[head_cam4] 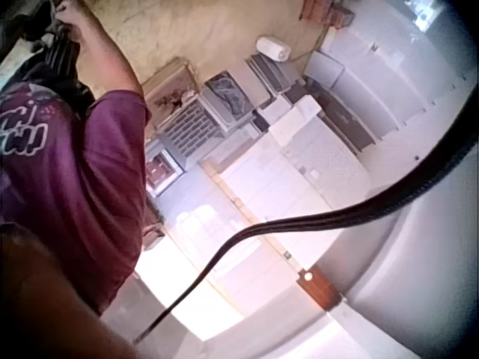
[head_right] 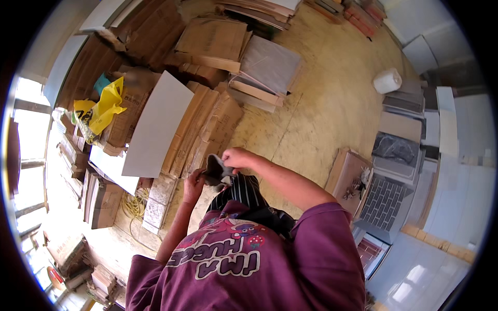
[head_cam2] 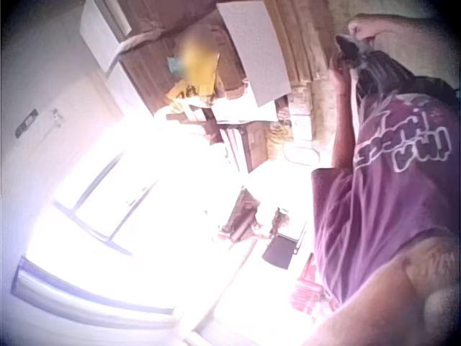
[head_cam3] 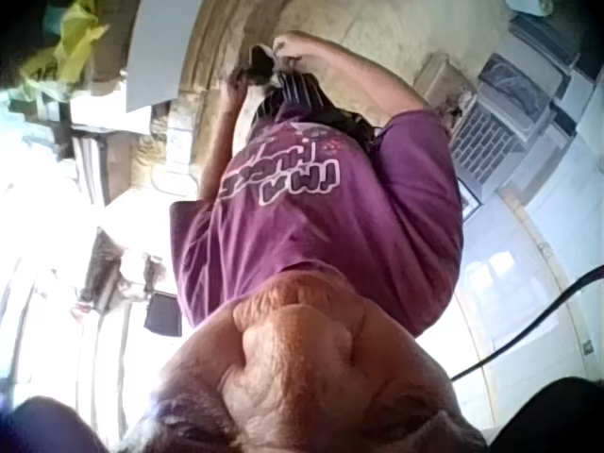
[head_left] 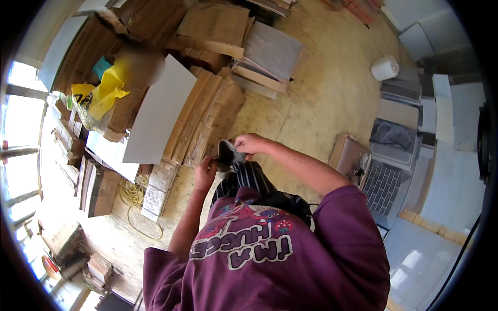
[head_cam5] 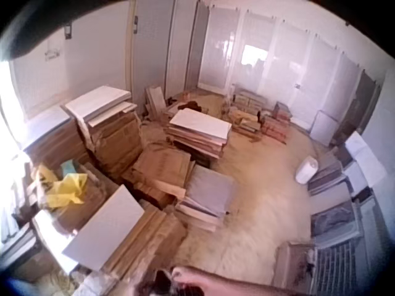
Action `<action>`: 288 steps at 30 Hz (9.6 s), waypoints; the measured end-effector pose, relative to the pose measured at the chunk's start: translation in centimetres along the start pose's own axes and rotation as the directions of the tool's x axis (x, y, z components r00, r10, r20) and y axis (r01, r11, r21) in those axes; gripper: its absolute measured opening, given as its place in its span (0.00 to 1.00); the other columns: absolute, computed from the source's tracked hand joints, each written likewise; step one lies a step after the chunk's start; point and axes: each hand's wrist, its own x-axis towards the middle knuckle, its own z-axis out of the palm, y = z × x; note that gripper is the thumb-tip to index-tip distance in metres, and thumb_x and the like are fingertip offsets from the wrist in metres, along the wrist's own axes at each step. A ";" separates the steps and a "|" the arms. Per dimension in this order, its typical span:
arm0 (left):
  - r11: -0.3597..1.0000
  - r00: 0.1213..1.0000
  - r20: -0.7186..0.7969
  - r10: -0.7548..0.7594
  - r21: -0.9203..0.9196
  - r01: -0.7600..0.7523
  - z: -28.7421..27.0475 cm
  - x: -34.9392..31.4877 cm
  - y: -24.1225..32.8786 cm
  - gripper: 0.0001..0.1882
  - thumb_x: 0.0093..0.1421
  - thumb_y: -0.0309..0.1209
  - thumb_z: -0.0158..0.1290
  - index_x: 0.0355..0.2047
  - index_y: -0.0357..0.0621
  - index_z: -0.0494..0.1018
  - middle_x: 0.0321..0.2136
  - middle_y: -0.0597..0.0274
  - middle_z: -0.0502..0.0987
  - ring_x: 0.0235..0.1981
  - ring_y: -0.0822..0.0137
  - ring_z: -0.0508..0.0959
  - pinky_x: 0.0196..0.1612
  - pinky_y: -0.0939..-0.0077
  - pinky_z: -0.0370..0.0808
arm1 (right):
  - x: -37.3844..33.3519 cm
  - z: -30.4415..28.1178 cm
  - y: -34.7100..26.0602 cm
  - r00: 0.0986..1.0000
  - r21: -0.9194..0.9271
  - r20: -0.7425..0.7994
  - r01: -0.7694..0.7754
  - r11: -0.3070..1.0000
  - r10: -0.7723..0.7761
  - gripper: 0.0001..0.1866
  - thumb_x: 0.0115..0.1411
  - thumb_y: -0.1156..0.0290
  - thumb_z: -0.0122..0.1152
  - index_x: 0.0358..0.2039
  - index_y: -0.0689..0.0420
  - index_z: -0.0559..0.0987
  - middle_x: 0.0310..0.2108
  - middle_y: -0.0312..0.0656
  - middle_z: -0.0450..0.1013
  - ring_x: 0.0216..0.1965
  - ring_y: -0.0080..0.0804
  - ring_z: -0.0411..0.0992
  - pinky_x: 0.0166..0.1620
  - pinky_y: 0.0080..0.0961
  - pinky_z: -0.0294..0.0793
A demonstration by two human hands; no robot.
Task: The person handles a sample book of stone-like paint finishes and several thin gray tile slabs, picking them up from stacks and turning the pages of the book to compare different materials.
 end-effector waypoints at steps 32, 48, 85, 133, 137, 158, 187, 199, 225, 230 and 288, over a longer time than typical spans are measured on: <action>0.665 0.854 0.508 0.108 0.602 -0.442 31.4 7.0 17.1 0.09 0.56 0.36 0.46 0.38 0.55 0.69 0.20 0.52 0.75 0.22 0.50 0.77 0.27 0.57 0.74 | -29.5 -21.1 27.9 0.607 -0.228 -0.790 -0.164 0.960 -0.084 0.06 0.50 0.66 0.58 0.28 0.51 0.77 0.26 0.39 0.68 0.27 0.38 0.71 0.30 0.32 0.70; 0.811 0.835 0.467 0.292 0.341 -0.475 42.6 25.3 26.1 0.05 0.53 0.34 0.48 0.28 0.49 0.71 0.27 0.55 0.75 0.30 0.54 0.76 0.32 0.60 0.73 | -27.4 -43.0 30.0 0.562 -0.211 -0.827 -0.293 0.932 -0.011 0.06 0.53 0.66 0.57 0.29 0.54 0.78 0.29 0.43 0.68 0.30 0.43 0.70 0.31 0.35 0.69; 0.951 0.992 -0.069 -0.104 0.284 0.120 63.9 55.9 46.6 0.06 0.51 0.35 0.52 0.28 0.49 0.75 0.27 0.60 0.75 0.30 0.58 0.77 0.32 0.66 0.73 | -14.4 -102.8 22.3 0.771 -0.205 -0.529 0.290 0.935 -0.355 0.06 0.49 0.74 0.64 0.28 0.61 0.78 0.25 0.39 0.69 0.24 0.25 0.70 0.30 0.19 0.69; 0.962 0.506 -0.821 -0.265 -0.185 0.203 55.1 94.8 60.1 0.04 0.48 0.22 0.56 0.25 0.40 0.72 0.21 0.61 0.70 0.21 0.70 0.73 0.26 0.80 0.70 | 20.0 -137.0 -19.2 0.810 -0.270 0.291 0.580 0.769 -0.509 0.05 0.53 0.75 0.60 0.31 0.62 0.77 0.25 0.33 0.66 0.25 0.19 0.66 0.29 0.16 0.64; 0.967 0.534 -0.810 -0.242 -0.156 0.202 48.9 97.1 58.9 0.04 0.47 0.23 0.57 0.23 0.39 0.73 0.20 0.61 0.70 0.20 0.71 0.72 0.25 0.79 0.68 | 21.9 -135.6 -23.7 0.821 -0.344 0.280 0.569 0.747 -0.497 0.06 0.53 0.74 0.60 0.31 0.62 0.77 0.26 0.33 0.66 0.26 0.18 0.65 0.30 0.16 0.64; 0.882 0.326 -0.932 0.155 0.279 0.380 21.0 114.5 49.2 0.06 0.52 0.32 0.56 0.29 0.44 0.76 0.26 0.60 0.73 0.25 0.64 0.74 0.29 0.72 0.70 | 47.4 -126.6 -42.2 0.499 -0.597 0.043 0.708 0.378 -0.866 0.07 0.51 0.67 0.61 0.32 0.51 0.80 0.27 0.37 0.69 0.29 0.30 0.69 0.35 0.23 0.68; 0.745 0.719 -0.207 -0.664 -0.103 0.659 63.7 98.2 45.4 0.07 0.53 0.34 0.51 0.25 0.46 0.75 0.28 0.55 0.74 0.31 0.53 0.75 0.34 0.63 0.72 | 37.6 -137.1 -7.1 0.674 -0.726 0.649 0.409 0.553 0.353 0.13 0.46 0.60 0.62 0.31 0.51 0.81 0.28 0.42 0.76 0.32 0.36 0.74 0.37 0.29 0.72; 0.855 0.847 -0.258 -0.466 -0.378 0.355 41.2 99.6 53.6 0.02 0.55 0.23 0.52 0.30 0.41 0.73 0.26 0.67 0.73 0.28 0.77 0.74 0.29 0.82 0.70 | 35.5 -135.8 -26.6 0.717 -0.436 0.681 0.238 0.868 0.146 0.07 0.55 0.71 0.59 0.31 0.61 0.78 0.26 0.33 0.73 0.30 0.19 0.70 0.36 0.18 0.70; 0.772 0.599 -0.760 -0.252 0.216 0.598 30.1 118.4 33.9 0.07 0.52 0.36 0.49 0.25 0.52 0.76 0.31 0.59 0.74 0.33 0.53 0.75 0.35 0.61 0.73 | 58.7 -127.3 -29.9 0.830 -0.747 0.222 0.482 0.458 -0.512 0.09 0.52 0.60 0.56 0.33 0.46 0.79 0.34 0.37 0.70 0.37 0.38 0.70 0.38 0.32 0.69; 0.679 0.670 -0.574 -0.471 0.249 0.691 40.1 116.3 32.6 0.07 0.54 0.34 0.47 0.24 0.49 0.74 0.32 0.58 0.72 0.32 0.51 0.76 0.33 0.57 0.73 | 56.4 -128.8 -20.7 0.914 -0.798 0.263 0.387 0.462 -0.310 0.10 0.52 0.60 0.55 0.32 0.47 0.79 0.35 0.39 0.70 0.37 0.39 0.70 0.38 0.33 0.69; 0.785 0.592 -0.726 -0.351 0.116 0.609 35.7 116.8 33.3 0.05 0.51 0.34 0.53 0.24 0.48 0.75 0.30 0.57 0.75 0.33 0.53 0.75 0.36 0.62 0.73 | 56.0 -128.1 -25.4 0.883 -0.736 0.185 0.415 0.534 -0.431 0.11 0.52 0.59 0.56 0.32 0.48 0.80 0.34 0.42 0.71 0.38 0.40 0.71 0.40 0.32 0.69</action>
